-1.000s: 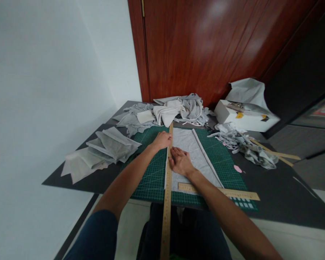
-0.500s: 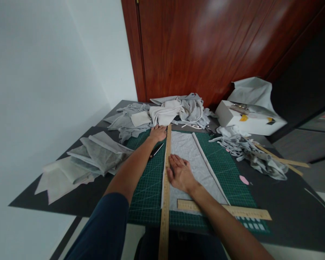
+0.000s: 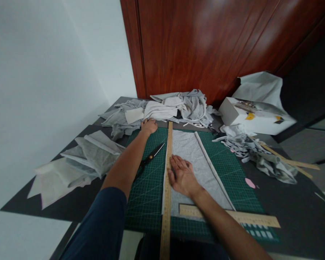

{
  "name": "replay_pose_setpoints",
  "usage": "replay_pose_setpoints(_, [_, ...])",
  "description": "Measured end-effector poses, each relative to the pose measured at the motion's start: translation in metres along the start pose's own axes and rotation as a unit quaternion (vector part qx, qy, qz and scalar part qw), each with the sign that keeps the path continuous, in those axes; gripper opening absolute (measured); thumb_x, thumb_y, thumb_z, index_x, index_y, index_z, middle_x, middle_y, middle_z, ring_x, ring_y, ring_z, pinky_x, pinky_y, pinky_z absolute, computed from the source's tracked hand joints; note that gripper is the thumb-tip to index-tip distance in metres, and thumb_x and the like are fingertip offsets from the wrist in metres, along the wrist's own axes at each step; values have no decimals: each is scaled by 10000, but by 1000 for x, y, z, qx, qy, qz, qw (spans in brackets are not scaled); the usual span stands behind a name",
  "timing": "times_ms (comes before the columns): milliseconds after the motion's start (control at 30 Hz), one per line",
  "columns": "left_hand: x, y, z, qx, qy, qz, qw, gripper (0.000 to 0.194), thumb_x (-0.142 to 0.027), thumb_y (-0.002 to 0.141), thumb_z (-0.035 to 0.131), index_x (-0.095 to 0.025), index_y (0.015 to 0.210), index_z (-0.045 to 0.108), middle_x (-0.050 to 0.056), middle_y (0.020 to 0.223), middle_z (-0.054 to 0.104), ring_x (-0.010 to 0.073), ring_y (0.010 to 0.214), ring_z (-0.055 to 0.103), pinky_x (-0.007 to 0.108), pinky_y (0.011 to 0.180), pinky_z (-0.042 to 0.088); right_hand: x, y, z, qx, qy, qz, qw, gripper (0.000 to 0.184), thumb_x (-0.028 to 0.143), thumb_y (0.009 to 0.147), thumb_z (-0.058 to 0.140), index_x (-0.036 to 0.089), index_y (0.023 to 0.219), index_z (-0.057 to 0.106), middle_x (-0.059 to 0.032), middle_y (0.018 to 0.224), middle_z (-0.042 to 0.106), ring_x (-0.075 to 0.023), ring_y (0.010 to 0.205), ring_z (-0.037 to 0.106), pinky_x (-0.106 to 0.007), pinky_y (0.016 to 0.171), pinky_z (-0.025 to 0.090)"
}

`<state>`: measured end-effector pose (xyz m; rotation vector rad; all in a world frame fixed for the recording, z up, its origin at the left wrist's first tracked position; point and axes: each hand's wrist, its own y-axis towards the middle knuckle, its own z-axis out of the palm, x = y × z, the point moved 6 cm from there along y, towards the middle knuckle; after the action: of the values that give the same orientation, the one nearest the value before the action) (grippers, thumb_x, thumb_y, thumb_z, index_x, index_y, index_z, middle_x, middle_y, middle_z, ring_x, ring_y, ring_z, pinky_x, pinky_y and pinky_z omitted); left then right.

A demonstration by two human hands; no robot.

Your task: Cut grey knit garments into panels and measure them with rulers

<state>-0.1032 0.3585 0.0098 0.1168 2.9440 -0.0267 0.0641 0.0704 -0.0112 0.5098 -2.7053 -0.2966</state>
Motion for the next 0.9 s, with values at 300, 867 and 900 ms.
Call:
replay_pose_setpoints(300, [-45, -86, -25, -3, 17, 126, 992, 486, -325, 962, 516, -266, 1415, 680, 45, 1648, 514, 309, 1538, 398, 515, 1256, 352, -1, 0, -1, 9, -5, 5, 1000, 540, 322, 1051, 439, 125, 1540, 558, -180, 1614, 534, -310, 1518, 447, -509, 1197, 309])
replay_pose_setpoints(867, [-64, -221, 8, 99, -23, 274, 956, 528, -332, 949, 579, -335, 1476, 615, 23, 1662, 502, 333, 1619, 272, 610, 1254, 296, -5, 1, 4, 8, -19, 4, 1000, 569, 353, 1064, 400, 82, 1542, 549, -200, 1613, 528, -307, 1516, 441, -506, 1188, 322])
replay_pose_setpoints(900, [-64, -221, 8, 102, -22, 277, 955, 529, -349, 955, 577, -333, 1483, 610, 25, 1667, 495, 338, 1623, 259, 616, 1256, 284, -5, 1, 4, 10, -19, 5, 1000, 572, 355, 1064, 398, 79, 1543, 546, -199, 1616, 525, -307, 1517, 439, -506, 1189, 319])
